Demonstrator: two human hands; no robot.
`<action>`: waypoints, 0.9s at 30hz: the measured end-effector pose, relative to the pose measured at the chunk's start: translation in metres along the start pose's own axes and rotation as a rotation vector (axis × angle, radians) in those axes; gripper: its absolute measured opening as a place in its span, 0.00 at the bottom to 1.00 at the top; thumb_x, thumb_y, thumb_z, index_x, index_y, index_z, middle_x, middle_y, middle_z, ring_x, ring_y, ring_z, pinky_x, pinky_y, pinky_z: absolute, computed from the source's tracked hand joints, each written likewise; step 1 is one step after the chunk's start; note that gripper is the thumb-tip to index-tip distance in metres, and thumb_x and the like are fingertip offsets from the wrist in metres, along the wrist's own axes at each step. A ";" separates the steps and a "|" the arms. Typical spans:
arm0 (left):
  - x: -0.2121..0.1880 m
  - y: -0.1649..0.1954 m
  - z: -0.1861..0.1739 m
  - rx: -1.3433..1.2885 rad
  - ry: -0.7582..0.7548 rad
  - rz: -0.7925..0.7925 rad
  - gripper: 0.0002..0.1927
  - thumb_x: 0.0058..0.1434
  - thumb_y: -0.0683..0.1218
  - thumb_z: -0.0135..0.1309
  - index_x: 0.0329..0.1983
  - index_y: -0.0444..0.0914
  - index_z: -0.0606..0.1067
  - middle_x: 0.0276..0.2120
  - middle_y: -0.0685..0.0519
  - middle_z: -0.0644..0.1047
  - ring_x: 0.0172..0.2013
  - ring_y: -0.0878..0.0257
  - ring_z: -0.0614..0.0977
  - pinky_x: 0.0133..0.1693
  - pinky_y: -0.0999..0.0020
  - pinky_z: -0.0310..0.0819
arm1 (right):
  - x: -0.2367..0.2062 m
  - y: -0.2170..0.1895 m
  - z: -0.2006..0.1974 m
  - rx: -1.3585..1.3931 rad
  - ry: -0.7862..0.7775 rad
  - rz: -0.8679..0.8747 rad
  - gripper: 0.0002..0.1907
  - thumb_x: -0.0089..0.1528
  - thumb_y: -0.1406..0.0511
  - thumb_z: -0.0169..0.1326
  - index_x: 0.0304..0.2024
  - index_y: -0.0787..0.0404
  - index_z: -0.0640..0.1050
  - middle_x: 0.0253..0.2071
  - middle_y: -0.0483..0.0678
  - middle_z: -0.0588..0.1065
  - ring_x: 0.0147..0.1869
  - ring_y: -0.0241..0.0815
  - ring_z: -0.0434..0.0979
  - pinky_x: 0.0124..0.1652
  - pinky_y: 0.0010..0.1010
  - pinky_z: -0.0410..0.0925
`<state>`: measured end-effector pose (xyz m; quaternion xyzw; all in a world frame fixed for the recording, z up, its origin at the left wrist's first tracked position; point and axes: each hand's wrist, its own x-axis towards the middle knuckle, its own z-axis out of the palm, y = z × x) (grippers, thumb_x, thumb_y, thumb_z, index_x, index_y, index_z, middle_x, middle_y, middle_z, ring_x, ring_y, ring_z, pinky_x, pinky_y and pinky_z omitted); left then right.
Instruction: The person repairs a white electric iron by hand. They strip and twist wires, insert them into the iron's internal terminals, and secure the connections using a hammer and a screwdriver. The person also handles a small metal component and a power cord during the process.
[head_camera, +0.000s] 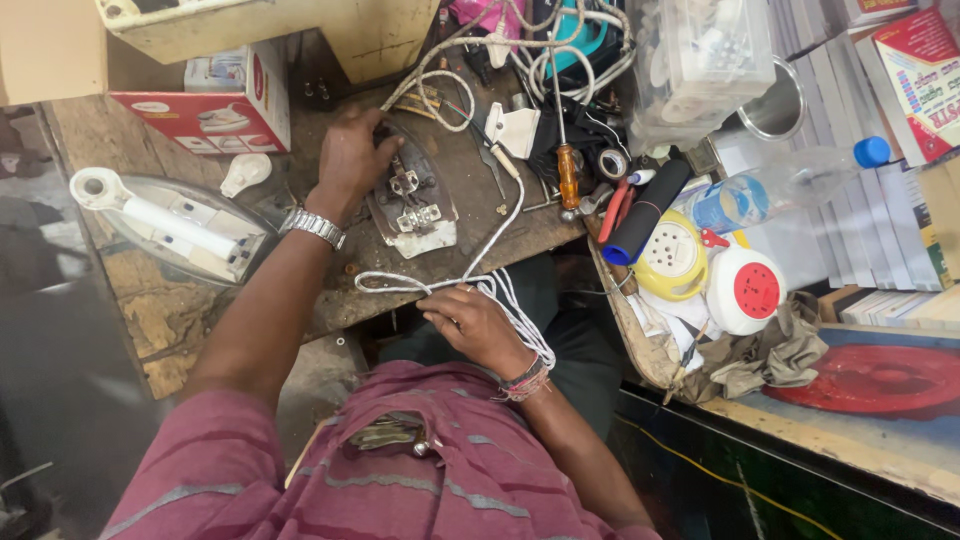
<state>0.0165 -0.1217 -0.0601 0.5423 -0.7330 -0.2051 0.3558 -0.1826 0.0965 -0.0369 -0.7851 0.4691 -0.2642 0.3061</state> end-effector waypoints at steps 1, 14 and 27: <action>-0.001 -0.002 0.002 -0.010 0.014 0.014 0.15 0.57 0.46 0.66 0.40 0.33 0.78 0.39 0.37 0.77 0.42 0.38 0.79 0.43 0.47 0.72 | 0.000 0.001 0.001 -0.004 -0.003 -0.001 0.11 0.62 0.68 0.60 0.48 0.61 0.82 0.46 0.50 0.81 0.51 0.51 0.80 0.49 0.38 0.72; 0.000 -0.015 0.012 0.012 0.043 0.028 0.15 0.57 0.48 0.67 0.41 0.34 0.78 0.40 0.39 0.78 0.43 0.39 0.79 0.43 0.47 0.73 | -0.001 0.002 0.003 -0.012 -0.036 0.013 0.11 0.62 0.67 0.60 0.48 0.60 0.82 0.45 0.50 0.80 0.50 0.51 0.80 0.49 0.39 0.72; -0.008 -0.004 0.016 0.024 -0.203 -0.274 0.26 0.61 0.52 0.61 0.60 0.41 0.72 0.48 0.39 0.79 0.47 0.40 0.81 0.48 0.47 0.73 | -0.004 0.004 0.001 -0.045 -0.014 -0.023 0.10 0.62 0.67 0.60 0.46 0.60 0.83 0.43 0.50 0.81 0.48 0.52 0.80 0.49 0.40 0.71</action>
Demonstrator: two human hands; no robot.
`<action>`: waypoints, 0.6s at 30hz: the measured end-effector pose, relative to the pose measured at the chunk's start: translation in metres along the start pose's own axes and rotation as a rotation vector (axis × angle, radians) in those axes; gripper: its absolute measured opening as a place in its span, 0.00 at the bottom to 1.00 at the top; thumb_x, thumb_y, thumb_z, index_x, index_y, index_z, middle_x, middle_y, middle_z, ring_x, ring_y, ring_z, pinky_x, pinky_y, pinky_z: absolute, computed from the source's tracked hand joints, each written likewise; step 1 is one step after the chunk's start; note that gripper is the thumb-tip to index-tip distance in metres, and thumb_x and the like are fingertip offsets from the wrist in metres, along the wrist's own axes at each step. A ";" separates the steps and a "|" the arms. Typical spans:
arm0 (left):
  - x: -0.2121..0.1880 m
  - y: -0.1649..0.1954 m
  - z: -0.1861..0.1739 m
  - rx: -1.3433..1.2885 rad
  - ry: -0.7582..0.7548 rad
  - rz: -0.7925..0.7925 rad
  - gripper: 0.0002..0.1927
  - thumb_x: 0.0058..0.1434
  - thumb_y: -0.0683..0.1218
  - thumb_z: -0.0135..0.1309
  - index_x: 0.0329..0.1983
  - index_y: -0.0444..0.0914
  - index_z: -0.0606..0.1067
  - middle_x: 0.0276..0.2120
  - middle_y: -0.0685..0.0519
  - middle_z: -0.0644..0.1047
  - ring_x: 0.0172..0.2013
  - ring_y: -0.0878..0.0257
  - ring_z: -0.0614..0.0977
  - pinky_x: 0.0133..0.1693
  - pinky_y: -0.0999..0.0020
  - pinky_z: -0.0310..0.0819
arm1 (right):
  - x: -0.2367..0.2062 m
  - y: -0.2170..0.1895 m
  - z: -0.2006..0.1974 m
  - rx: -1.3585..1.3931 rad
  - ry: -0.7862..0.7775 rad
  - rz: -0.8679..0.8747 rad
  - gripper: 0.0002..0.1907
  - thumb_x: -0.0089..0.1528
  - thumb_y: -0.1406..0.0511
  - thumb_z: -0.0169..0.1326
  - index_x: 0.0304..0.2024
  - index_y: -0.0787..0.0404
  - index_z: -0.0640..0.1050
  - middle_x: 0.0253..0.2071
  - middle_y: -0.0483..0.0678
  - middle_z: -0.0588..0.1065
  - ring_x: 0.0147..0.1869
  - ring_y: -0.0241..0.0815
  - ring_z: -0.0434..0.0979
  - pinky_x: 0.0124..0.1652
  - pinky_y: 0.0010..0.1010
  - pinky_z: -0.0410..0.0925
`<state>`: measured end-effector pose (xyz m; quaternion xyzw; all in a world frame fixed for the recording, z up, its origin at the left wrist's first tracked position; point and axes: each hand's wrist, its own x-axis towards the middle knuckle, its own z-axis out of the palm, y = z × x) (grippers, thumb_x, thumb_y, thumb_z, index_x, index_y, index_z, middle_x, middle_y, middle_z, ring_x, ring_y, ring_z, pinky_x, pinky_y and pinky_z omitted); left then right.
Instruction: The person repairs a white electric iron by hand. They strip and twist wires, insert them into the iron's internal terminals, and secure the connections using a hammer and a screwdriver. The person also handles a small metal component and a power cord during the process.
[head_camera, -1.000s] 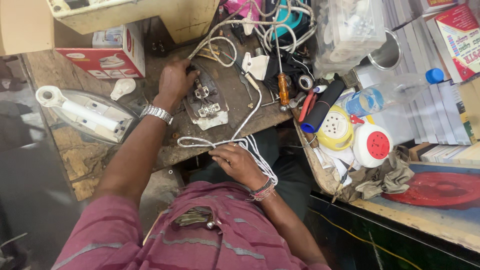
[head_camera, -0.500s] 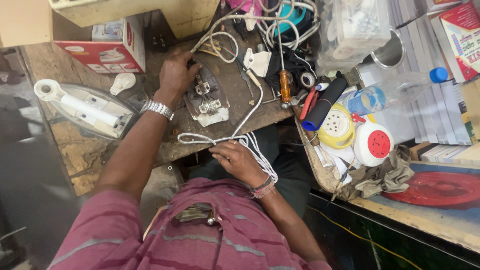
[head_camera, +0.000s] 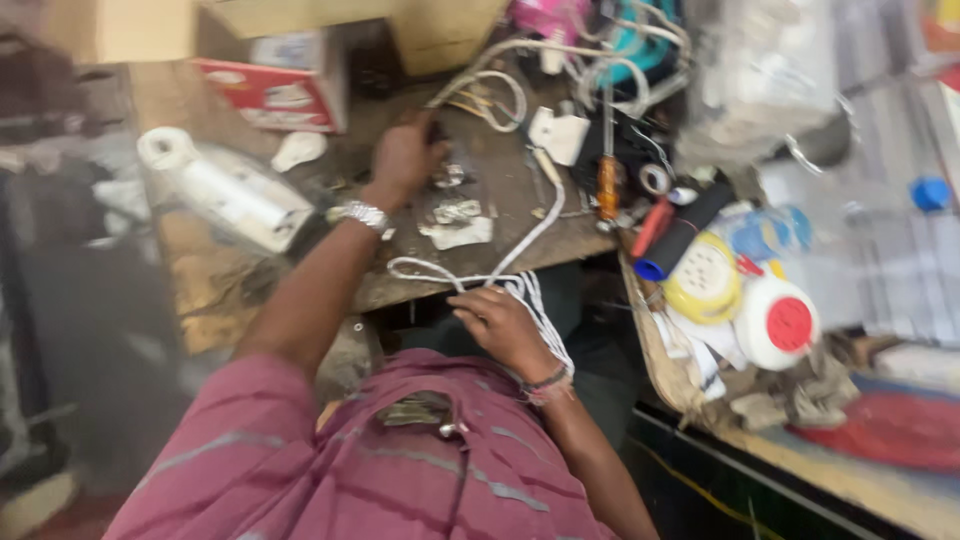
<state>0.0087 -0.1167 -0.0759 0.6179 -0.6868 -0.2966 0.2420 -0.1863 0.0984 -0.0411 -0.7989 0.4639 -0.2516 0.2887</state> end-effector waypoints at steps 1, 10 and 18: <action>-0.001 -0.001 -0.001 0.001 0.110 0.079 0.27 0.59 0.52 0.62 0.59 0.39 0.73 0.49 0.35 0.78 0.48 0.39 0.80 0.49 0.48 0.73 | 0.001 0.000 0.000 0.019 -0.012 -0.015 0.10 0.62 0.67 0.60 0.46 0.61 0.82 0.43 0.51 0.81 0.48 0.52 0.80 0.48 0.40 0.72; -0.001 0.000 0.004 0.009 0.232 0.171 0.20 0.65 0.52 0.61 0.54 0.37 0.74 0.51 0.33 0.77 0.49 0.36 0.79 0.50 0.47 0.73 | 0.001 -0.001 -0.002 0.050 -0.058 -0.003 0.10 0.61 0.68 0.60 0.46 0.62 0.82 0.43 0.52 0.80 0.47 0.53 0.80 0.47 0.40 0.72; -0.027 0.015 -0.023 0.017 0.373 0.378 0.28 0.58 0.49 0.66 0.59 0.34 0.73 0.49 0.35 0.76 0.49 0.39 0.77 0.49 0.49 0.71 | -0.003 -0.002 -0.003 0.035 -0.059 0.018 0.10 0.63 0.67 0.59 0.46 0.61 0.82 0.43 0.50 0.81 0.47 0.50 0.80 0.47 0.38 0.72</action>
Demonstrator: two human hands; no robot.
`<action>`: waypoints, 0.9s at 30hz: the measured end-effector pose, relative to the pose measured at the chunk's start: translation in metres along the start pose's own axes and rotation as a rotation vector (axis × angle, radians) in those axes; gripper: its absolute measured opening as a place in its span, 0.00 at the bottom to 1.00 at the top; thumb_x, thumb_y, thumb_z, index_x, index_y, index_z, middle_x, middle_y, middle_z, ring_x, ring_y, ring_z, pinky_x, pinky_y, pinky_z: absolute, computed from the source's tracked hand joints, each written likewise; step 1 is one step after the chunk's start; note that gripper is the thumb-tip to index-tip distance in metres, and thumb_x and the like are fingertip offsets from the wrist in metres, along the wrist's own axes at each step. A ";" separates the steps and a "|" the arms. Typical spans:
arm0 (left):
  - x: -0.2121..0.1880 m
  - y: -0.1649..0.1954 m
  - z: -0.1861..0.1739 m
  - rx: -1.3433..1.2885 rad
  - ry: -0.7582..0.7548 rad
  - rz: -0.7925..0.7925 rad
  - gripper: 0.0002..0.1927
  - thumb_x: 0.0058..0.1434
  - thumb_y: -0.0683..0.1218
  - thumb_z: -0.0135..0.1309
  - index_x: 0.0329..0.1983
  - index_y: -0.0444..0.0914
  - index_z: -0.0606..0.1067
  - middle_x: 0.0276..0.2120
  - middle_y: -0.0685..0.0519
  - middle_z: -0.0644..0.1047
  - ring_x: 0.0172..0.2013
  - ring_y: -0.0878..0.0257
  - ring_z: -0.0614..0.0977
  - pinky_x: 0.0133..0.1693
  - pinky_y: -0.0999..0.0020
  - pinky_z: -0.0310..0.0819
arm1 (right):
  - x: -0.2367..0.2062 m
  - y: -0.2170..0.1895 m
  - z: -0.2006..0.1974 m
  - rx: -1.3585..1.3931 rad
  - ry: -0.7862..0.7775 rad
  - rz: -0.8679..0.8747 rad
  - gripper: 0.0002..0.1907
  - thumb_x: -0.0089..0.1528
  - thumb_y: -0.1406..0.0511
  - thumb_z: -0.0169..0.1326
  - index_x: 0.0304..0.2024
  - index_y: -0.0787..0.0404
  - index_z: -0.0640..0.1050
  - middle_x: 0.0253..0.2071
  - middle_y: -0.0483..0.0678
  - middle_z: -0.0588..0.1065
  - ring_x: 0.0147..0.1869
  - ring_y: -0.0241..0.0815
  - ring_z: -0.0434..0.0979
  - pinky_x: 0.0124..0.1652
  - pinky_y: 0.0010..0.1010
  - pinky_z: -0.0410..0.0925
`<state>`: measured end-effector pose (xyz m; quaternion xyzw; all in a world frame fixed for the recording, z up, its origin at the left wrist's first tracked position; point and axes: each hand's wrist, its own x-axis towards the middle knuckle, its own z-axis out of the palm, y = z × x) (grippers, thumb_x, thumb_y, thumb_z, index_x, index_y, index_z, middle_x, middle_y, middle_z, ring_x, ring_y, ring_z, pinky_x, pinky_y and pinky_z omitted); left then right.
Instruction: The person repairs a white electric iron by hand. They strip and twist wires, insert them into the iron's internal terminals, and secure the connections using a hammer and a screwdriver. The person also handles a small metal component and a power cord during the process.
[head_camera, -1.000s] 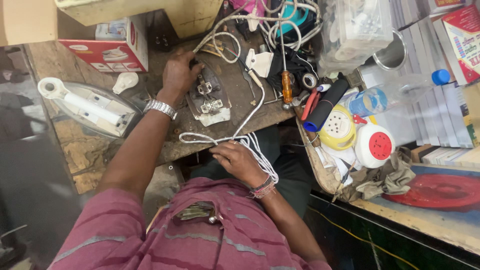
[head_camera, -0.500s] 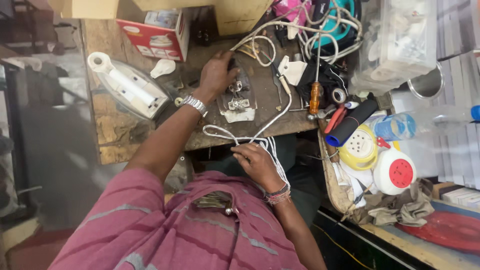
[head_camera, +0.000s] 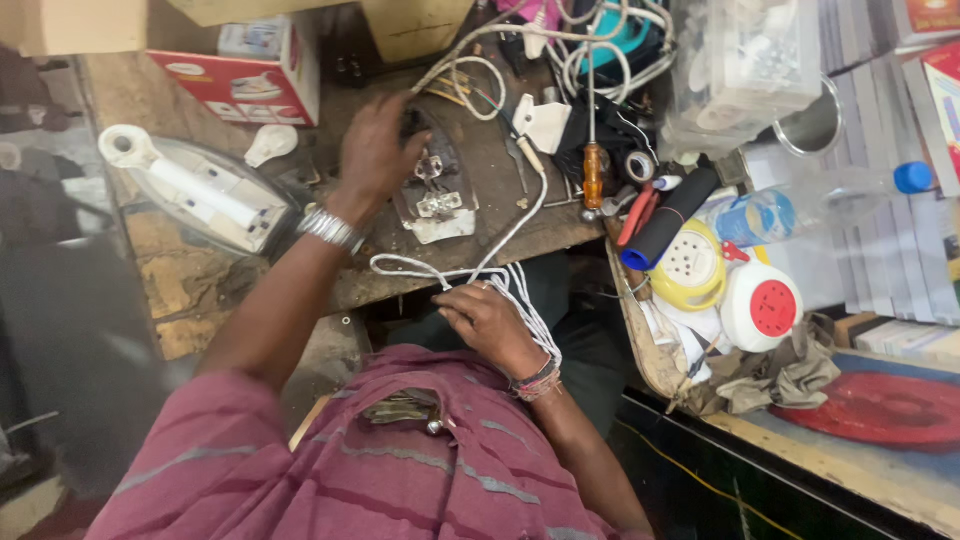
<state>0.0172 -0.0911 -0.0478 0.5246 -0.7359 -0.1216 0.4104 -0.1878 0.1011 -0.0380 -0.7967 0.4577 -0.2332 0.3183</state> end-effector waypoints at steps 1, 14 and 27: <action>-0.008 0.004 -0.013 -0.003 -0.050 -0.064 0.27 0.59 0.48 0.67 0.59 0.35 0.73 0.47 0.37 0.76 0.49 0.41 0.76 0.49 0.49 0.71 | -0.001 0.000 -0.001 -0.016 -0.001 0.006 0.10 0.62 0.67 0.60 0.47 0.61 0.82 0.42 0.50 0.81 0.46 0.50 0.80 0.47 0.38 0.72; -0.141 -0.086 -0.129 -0.526 0.650 -0.816 0.27 0.70 0.41 0.61 0.65 0.35 0.61 0.57 0.44 0.69 0.52 0.59 0.75 0.49 0.66 0.75 | 0.010 0.005 0.014 0.090 0.009 -0.077 0.11 0.63 0.67 0.60 0.48 0.60 0.81 0.47 0.50 0.81 0.51 0.51 0.80 0.50 0.38 0.72; -0.126 -0.106 -0.127 -0.760 0.654 -0.745 0.06 0.74 0.37 0.57 0.43 0.29 0.72 0.38 0.50 0.79 0.37 0.63 0.81 0.40 0.67 0.77 | 0.000 0.003 -0.010 0.092 0.085 0.088 0.11 0.63 0.67 0.60 0.48 0.61 0.82 0.45 0.50 0.81 0.50 0.50 0.80 0.49 0.37 0.72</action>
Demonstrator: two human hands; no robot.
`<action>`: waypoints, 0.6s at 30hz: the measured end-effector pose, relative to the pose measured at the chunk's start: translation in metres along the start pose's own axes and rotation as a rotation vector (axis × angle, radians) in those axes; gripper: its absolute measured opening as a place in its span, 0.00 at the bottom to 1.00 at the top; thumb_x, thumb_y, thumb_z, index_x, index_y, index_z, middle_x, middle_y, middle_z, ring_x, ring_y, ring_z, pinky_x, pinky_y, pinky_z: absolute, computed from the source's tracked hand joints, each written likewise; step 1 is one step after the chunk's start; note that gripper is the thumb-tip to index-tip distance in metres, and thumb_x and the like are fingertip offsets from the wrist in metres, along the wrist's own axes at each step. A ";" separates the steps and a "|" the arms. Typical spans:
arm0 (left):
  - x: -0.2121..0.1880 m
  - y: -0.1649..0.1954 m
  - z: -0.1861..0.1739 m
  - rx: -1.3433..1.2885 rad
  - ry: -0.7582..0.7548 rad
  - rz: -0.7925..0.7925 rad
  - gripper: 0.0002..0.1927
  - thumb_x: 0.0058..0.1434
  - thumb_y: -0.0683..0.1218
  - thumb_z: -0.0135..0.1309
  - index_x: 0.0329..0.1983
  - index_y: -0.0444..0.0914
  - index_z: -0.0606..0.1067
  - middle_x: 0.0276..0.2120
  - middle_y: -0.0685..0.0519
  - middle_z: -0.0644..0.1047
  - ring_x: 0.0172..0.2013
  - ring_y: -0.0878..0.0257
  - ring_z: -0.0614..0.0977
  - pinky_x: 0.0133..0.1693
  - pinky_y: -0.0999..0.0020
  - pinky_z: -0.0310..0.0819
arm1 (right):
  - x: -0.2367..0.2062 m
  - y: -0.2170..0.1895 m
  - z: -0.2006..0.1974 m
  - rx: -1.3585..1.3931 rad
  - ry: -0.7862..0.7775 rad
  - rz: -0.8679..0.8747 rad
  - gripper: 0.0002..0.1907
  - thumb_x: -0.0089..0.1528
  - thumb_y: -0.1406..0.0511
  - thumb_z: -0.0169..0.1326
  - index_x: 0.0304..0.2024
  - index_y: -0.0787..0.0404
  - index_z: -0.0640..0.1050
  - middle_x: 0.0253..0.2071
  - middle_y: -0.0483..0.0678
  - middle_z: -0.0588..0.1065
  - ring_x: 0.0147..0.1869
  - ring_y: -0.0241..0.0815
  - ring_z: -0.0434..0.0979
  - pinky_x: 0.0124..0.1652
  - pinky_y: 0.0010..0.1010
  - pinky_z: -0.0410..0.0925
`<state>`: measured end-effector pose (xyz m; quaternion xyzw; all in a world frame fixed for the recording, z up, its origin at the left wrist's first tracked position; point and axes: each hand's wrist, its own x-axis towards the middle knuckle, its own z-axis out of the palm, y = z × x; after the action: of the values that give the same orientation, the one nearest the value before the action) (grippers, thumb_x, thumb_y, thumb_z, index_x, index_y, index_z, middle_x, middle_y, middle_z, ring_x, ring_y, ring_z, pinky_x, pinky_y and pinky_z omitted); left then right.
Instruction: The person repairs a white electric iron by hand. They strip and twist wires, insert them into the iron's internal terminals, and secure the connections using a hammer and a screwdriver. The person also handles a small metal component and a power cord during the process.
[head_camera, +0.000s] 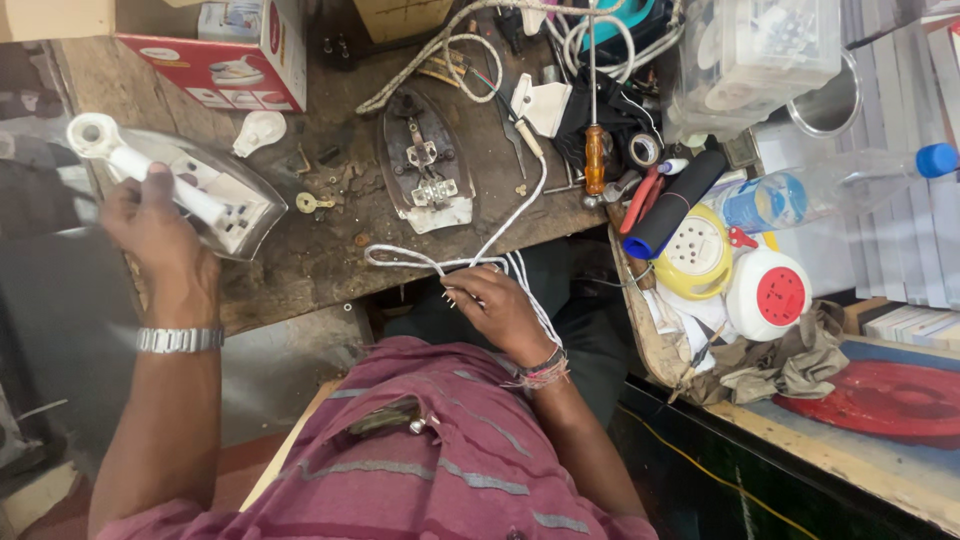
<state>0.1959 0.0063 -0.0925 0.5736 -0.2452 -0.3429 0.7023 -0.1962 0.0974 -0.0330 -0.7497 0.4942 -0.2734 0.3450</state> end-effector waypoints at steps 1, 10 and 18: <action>-0.004 0.006 0.000 -0.017 0.015 -0.014 0.06 0.73 0.37 0.56 0.41 0.30 0.72 0.36 0.50 0.79 0.35 0.63 0.80 0.38 0.68 0.76 | 0.000 -0.002 -0.001 0.000 0.000 -0.005 0.11 0.63 0.67 0.60 0.48 0.60 0.82 0.45 0.50 0.81 0.50 0.49 0.81 0.49 0.36 0.72; -0.088 0.077 0.056 -0.065 -0.359 0.032 0.05 0.79 0.34 0.55 0.45 0.30 0.72 0.37 0.51 0.77 0.33 0.66 0.78 0.35 0.73 0.72 | 0.005 -0.019 -0.010 -0.026 -0.004 -0.064 0.11 0.63 0.69 0.60 0.48 0.61 0.81 0.45 0.51 0.81 0.48 0.50 0.81 0.49 0.37 0.72; -0.122 0.066 0.158 -0.074 -0.672 -0.199 0.14 0.67 0.41 0.59 0.53 0.31 0.73 0.39 0.52 0.81 0.36 0.71 0.82 0.37 0.76 0.80 | 0.001 -0.029 -0.016 -0.055 0.048 -0.059 0.12 0.61 0.71 0.60 0.48 0.62 0.82 0.44 0.52 0.81 0.48 0.50 0.81 0.49 0.36 0.73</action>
<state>0.0137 0.0058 0.0125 0.4241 -0.3928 -0.5880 0.5657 -0.1922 0.0999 -0.0004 -0.7663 0.4872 -0.2876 0.3044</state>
